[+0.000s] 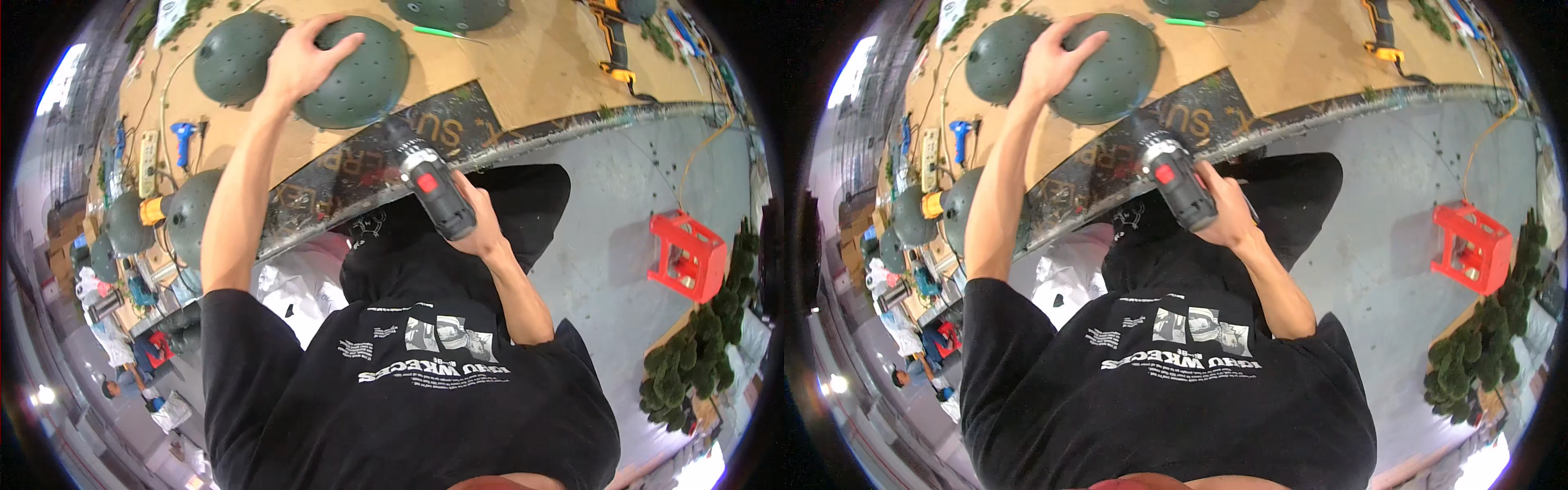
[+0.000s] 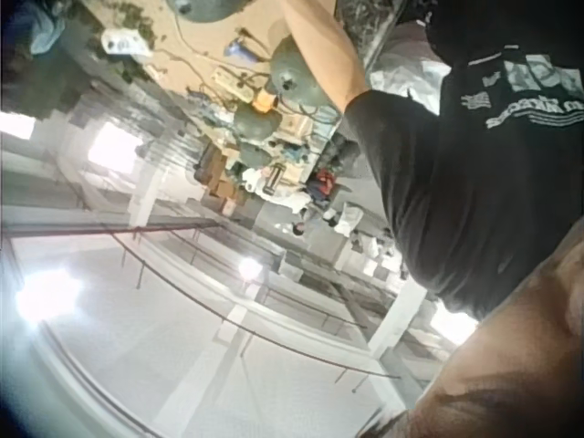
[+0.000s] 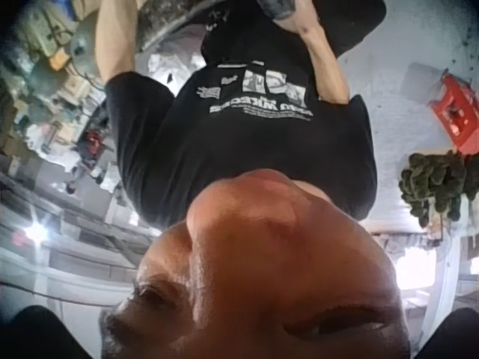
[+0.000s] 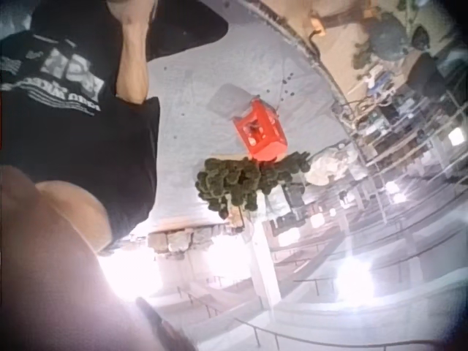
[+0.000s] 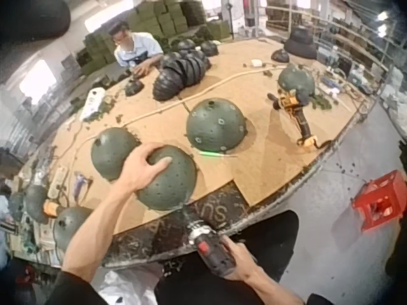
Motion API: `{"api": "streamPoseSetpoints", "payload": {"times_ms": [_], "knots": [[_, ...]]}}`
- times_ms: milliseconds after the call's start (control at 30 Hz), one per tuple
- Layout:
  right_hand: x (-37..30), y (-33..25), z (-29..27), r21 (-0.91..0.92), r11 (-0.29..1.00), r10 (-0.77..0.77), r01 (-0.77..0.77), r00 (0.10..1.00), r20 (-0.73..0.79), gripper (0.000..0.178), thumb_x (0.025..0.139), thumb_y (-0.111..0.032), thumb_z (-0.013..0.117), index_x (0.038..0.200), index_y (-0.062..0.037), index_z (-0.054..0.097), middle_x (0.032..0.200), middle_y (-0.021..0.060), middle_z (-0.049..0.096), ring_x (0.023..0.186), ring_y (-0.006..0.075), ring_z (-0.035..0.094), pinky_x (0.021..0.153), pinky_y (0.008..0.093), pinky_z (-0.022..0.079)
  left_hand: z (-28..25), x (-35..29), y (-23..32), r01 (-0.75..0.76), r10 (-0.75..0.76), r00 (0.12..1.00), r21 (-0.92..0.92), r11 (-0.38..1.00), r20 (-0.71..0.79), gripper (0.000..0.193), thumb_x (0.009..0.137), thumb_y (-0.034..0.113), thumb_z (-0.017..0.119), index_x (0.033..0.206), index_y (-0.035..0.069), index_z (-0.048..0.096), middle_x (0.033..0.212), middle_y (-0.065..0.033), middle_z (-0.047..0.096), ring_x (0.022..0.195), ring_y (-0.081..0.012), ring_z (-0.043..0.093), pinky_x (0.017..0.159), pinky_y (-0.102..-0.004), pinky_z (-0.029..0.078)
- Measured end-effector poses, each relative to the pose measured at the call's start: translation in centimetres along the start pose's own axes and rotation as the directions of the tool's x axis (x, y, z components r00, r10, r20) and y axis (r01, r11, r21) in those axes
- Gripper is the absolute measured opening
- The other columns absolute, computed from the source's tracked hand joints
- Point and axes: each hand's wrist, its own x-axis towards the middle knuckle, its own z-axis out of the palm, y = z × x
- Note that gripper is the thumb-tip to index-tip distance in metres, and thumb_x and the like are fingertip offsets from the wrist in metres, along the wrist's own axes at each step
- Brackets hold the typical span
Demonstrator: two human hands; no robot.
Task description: The person assembles green plastic hemispherical components by drilling holes into them with a power drill at an industrial workbench.
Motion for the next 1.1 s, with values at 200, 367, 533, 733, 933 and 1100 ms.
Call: {"api": "streamPoseSetpoints", "payload": {"times_ms": [200, 367, 533, 733, 933, 1100], "knots": [[-5.5, -5.2, -3.6, -0.110, 0.964, 0.251, -0.244, 0.966, 0.057, 0.047, 0.073, -0.005, 0.078, 0.116, -0.0011, 0.058, 0.089, 0.0201, 0.068, 0.081, 0.0411, 0.068, 0.073, 0.0365, 0.053, -0.1, -0.1, 0.6, -0.004, 0.004, 0.999, 0.004, 1.000, -0.049, 0.058, 0.087, 0.052, 0.075, 0.130, 0.013, 0.070, 0.125, -0.0144, 0.071, 0.119, -0.0312, 0.066, 0.104, -0.0400, 0.050], [-13.1, -4.2, -5.8, -0.431, 0.902, -0.082, 0.024, 0.990, -0.116, 0.049, 0.082, -0.003, 0.077, 0.126, 0.0033, 0.057, 0.097, 0.0129, 0.073, 0.088, 0.0263, 0.071, 0.082, 0.0354, 0.055, -0.1, 0.0, -0.1, -0.003, 0.002, 0.996, -0.013, 1.000, -0.084, 0.061, 0.084, 0.058, 0.074, 0.128, 0.015, 0.071, 0.133, -0.0138, 0.067, 0.124, -0.0341, 0.061, 0.106, -0.0445, 0.049], [-9.1, -6.5, -6.9, -0.241, 0.962, 0.057, -0.131, 0.954, -0.295, 0.027, 0.090, -0.003, 0.073, 0.117, -0.0015, 0.069, 0.098, 0.0091, 0.070, 0.086, 0.0226, 0.067, 0.083, 0.0364, 0.055, -1.2, -3.2, 1.7, -0.208, 0.207, 0.864, 0.049, 0.977, -0.459, 0.024, 0.087, 0.021, 0.080, 0.107, 0.009, 0.073, 0.123, -0.0163, 0.068, 0.116, -0.0356, 0.063, 0.100, -0.0460, 0.050], [5.4, -5.0, -10.4, -0.181, 0.971, -0.227, 0.158, 0.846, -0.482, 0.010, 0.097, -0.007, 0.067, 0.091, -0.0043, 0.060, 0.072, -0.0026, 0.054, 0.061, 0.0059, 0.047, 0.055, 0.0241, 0.037, 1.8, -13.2, 7.7, -0.214, 0.021, 0.885, -0.367, 0.905, -0.466, 0.012, 0.084, -0.001, 0.077, 0.094, 0.003, 0.070, 0.109, -0.0152, 0.070, 0.106, -0.0316, 0.067, 0.095, -0.0403, 0.052], [13.8, -0.2, -11.6, -0.321, 0.906, -0.410, 0.277, 0.765, -0.497, 0.038, 0.090, -0.004, 0.073, 0.126, -0.0015, 0.062, 0.104, 0.0100, 0.068, 0.089, 0.0234, 0.067, 0.090, 0.0363, 0.053, 5.3, -19.8, 13.3, -0.026, -0.149, 0.961, -0.616, 0.787, -0.232, 0.009, 0.084, -0.003, 0.075, 0.090, 0.001, 0.068, 0.107, -0.0157, 0.072, 0.103, -0.0291, 0.068, 0.093, -0.0375, 0.052], [12.4, 0.6, -11.5, 0.113, 0.963, -0.148, 0.245, 0.832, -0.535, 0.041, 0.093, 0.000, 0.069, 0.130, 0.0006, 0.051, 0.103, 0.0070, 0.067, 0.093, 0.0163, 0.069, 0.085, 0.0325, 0.055, 6.4, -19.4, 14.3, -0.024, -0.115, 0.981, -0.682, 0.731, -0.157, 0.008, 0.086, -0.002, 0.074, 0.091, 0.001, 0.069, 0.105, -0.0131, 0.072, 0.098, -0.0244, 0.068, 0.090, -0.0352, 0.052]]}}
